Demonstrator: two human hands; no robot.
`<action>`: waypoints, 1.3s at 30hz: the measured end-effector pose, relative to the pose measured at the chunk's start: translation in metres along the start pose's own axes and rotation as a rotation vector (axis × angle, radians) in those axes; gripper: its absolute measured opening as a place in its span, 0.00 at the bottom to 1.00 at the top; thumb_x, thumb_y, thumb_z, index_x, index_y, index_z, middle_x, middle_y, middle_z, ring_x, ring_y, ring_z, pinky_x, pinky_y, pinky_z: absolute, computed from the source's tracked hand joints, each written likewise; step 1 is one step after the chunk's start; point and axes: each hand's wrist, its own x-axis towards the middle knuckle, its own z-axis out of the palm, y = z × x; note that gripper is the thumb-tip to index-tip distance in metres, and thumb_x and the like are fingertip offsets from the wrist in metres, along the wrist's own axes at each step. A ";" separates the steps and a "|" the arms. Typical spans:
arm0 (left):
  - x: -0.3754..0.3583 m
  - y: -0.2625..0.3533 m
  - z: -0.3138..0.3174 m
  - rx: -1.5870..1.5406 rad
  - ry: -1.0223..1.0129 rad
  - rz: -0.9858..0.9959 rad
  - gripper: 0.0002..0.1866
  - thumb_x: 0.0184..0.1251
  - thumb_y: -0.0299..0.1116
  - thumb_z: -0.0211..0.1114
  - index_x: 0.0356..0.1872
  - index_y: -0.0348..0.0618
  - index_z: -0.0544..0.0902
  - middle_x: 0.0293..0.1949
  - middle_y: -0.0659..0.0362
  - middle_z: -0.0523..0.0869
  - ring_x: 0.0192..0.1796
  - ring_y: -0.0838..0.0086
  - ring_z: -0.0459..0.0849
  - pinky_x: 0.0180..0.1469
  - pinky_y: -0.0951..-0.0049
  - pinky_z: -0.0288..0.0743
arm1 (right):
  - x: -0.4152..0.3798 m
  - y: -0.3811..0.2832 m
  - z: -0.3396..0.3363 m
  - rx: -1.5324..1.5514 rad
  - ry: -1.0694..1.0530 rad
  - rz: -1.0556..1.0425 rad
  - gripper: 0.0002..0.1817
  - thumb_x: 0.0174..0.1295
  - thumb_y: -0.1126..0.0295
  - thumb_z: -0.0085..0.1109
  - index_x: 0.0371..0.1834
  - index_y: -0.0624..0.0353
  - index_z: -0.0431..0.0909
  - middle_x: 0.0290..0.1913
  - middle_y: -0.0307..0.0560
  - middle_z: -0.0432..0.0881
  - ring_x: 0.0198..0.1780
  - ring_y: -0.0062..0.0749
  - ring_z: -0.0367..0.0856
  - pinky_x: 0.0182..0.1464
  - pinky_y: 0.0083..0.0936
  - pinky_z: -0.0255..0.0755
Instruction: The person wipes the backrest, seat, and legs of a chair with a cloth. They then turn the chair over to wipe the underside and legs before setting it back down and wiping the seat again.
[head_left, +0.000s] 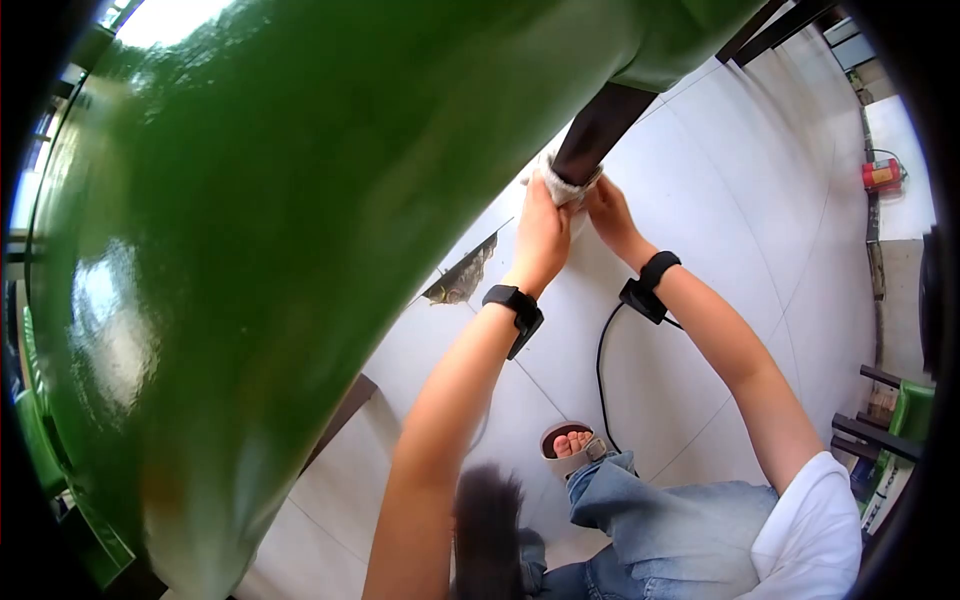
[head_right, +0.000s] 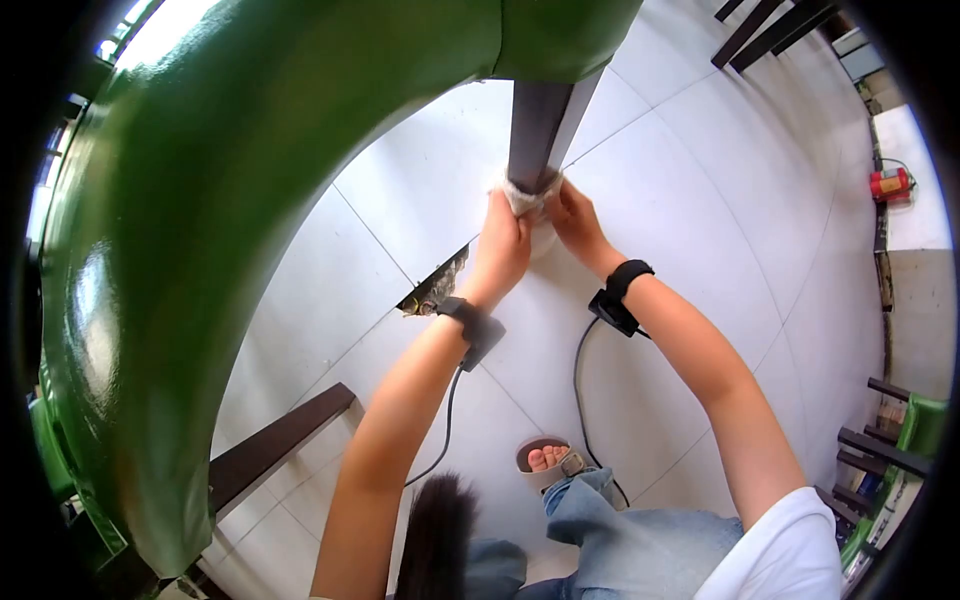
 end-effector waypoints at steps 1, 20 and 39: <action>-0.005 -0.005 -0.002 0.000 -0.041 -0.062 0.24 0.63 0.23 0.49 0.61 0.35 0.58 0.56 0.40 0.70 0.57 0.46 0.70 0.57 0.59 0.65 | -0.001 0.017 0.002 0.043 -0.021 -0.021 0.19 0.70 0.63 0.44 0.60 0.61 0.67 0.52 0.45 0.77 0.53 0.24 0.72 0.56 0.25 0.66; -0.101 0.028 -0.033 -0.026 0.019 0.201 0.30 0.63 0.24 0.54 0.66 0.38 0.55 0.58 0.41 0.69 0.54 0.51 0.75 0.53 0.62 0.71 | -0.117 -0.064 0.021 -0.183 0.118 -0.151 0.11 0.64 0.71 0.53 0.46 0.64 0.77 0.25 0.50 0.80 0.24 0.20 0.73 0.28 0.21 0.69; -0.307 0.103 -0.168 0.285 0.198 -0.017 0.16 0.57 0.28 0.66 0.45 0.44 0.71 0.31 0.55 0.84 0.30 0.65 0.85 0.30 0.72 0.76 | -0.204 -0.171 0.098 0.019 -0.502 -0.578 0.26 0.47 0.84 0.61 0.54 0.61 0.76 0.40 0.53 0.83 0.38 0.40 0.84 0.43 0.27 0.78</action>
